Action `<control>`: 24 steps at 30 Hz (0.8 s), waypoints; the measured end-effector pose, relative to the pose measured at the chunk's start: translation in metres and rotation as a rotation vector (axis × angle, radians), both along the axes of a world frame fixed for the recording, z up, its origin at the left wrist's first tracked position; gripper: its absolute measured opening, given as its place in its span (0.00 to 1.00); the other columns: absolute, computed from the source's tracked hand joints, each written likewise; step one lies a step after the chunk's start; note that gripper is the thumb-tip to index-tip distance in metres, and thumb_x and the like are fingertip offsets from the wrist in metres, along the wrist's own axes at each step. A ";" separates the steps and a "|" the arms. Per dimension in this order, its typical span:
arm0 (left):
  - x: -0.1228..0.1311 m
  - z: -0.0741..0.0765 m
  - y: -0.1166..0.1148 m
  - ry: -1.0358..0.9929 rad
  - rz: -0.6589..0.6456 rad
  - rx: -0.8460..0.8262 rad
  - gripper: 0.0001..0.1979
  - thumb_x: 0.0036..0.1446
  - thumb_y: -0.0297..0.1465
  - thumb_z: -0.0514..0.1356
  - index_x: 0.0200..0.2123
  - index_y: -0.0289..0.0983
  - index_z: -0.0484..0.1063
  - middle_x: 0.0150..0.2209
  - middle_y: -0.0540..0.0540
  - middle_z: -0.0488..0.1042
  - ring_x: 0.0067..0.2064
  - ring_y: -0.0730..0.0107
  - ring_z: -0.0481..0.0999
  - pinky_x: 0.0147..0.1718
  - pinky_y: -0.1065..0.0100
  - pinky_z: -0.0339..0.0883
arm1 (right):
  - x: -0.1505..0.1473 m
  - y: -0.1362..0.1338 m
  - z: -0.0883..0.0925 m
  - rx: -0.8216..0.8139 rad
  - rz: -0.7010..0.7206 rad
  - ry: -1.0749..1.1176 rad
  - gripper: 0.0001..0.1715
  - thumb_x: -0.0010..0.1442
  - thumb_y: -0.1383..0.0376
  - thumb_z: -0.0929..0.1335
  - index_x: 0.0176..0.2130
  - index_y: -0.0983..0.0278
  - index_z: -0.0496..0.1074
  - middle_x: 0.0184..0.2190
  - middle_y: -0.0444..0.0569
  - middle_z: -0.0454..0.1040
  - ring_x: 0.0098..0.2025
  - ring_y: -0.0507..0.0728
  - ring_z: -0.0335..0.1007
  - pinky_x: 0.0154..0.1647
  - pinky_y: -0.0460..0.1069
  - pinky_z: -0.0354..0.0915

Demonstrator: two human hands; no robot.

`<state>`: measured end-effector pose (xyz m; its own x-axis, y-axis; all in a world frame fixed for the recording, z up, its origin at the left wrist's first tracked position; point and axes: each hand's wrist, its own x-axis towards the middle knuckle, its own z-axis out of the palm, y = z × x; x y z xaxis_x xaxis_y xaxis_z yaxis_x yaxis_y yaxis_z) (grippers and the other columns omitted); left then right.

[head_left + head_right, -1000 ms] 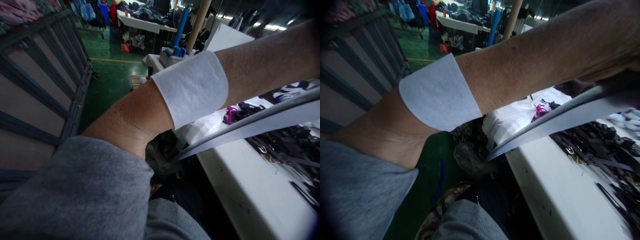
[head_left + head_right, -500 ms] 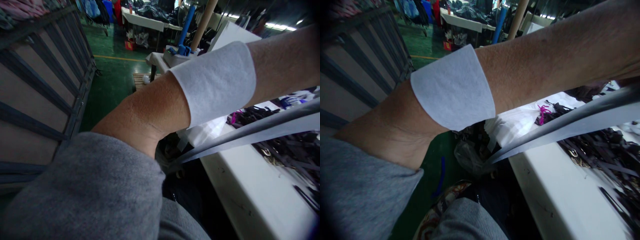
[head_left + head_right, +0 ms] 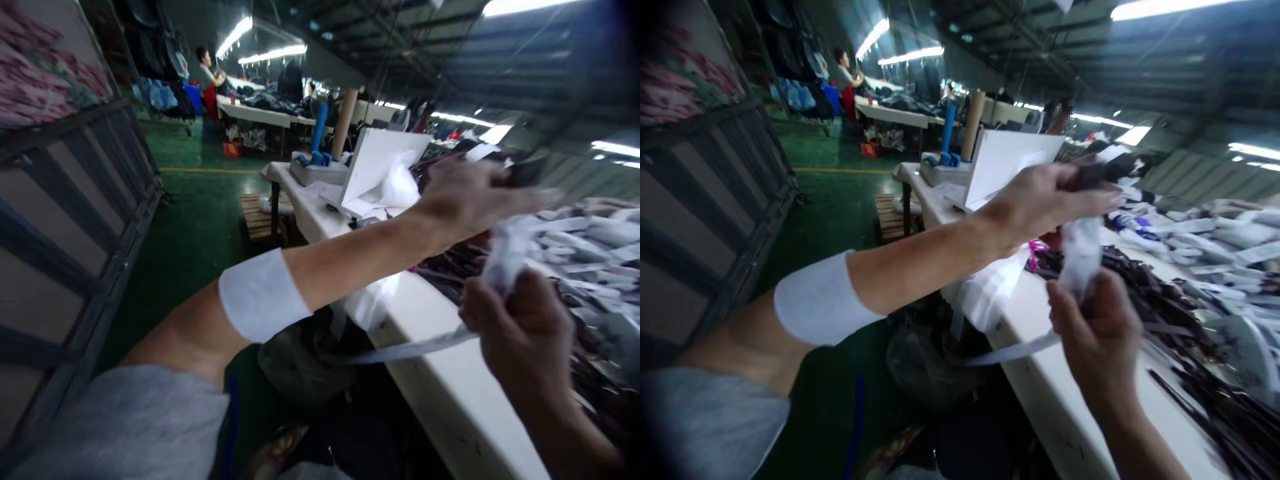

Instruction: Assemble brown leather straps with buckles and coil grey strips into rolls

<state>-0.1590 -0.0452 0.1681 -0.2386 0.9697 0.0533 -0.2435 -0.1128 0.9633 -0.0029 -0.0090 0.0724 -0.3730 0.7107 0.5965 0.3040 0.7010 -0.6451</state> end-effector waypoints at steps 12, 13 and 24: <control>-0.030 0.007 -0.024 0.287 -0.446 -0.399 0.34 0.44 0.58 0.55 0.37 0.31 0.69 0.36 0.39 0.74 0.26 0.67 0.75 0.18 0.73 0.65 | 0.041 0.024 -0.006 0.382 0.300 -0.312 0.14 0.61 0.69 0.59 0.47 0.62 0.64 0.37 0.52 0.74 0.36 0.56 0.73 0.32 0.46 0.68; -0.027 0.010 -0.023 0.329 -0.465 -0.453 0.34 0.43 0.58 0.55 0.38 0.32 0.68 0.36 0.39 0.74 0.26 0.67 0.75 0.18 0.72 0.65 | 0.042 0.024 -0.004 0.380 0.312 -0.316 0.14 0.61 0.69 0.59 0.47 0.62 0.65 0.37 0.52 0.74 0.36 0.56 0.73 0.32 0.46 0.68; 0.029 0.013 -0.057 0.007 -0.744 -0.237 0.17 0.56 0.40 0.56 0.38 0.31 0.73 0.22 0.49 0.71 0.16 0.82 0.67 0.13 0.82 0.57 | 0.048 0.034 -0.002 -0.052 0.284 0.018 0.12 0.60 0.62 0.62 0.40 0.63 0.72 0.35 0.50 0.71 0.37 0.56 0.69 0.37 0.48 0.65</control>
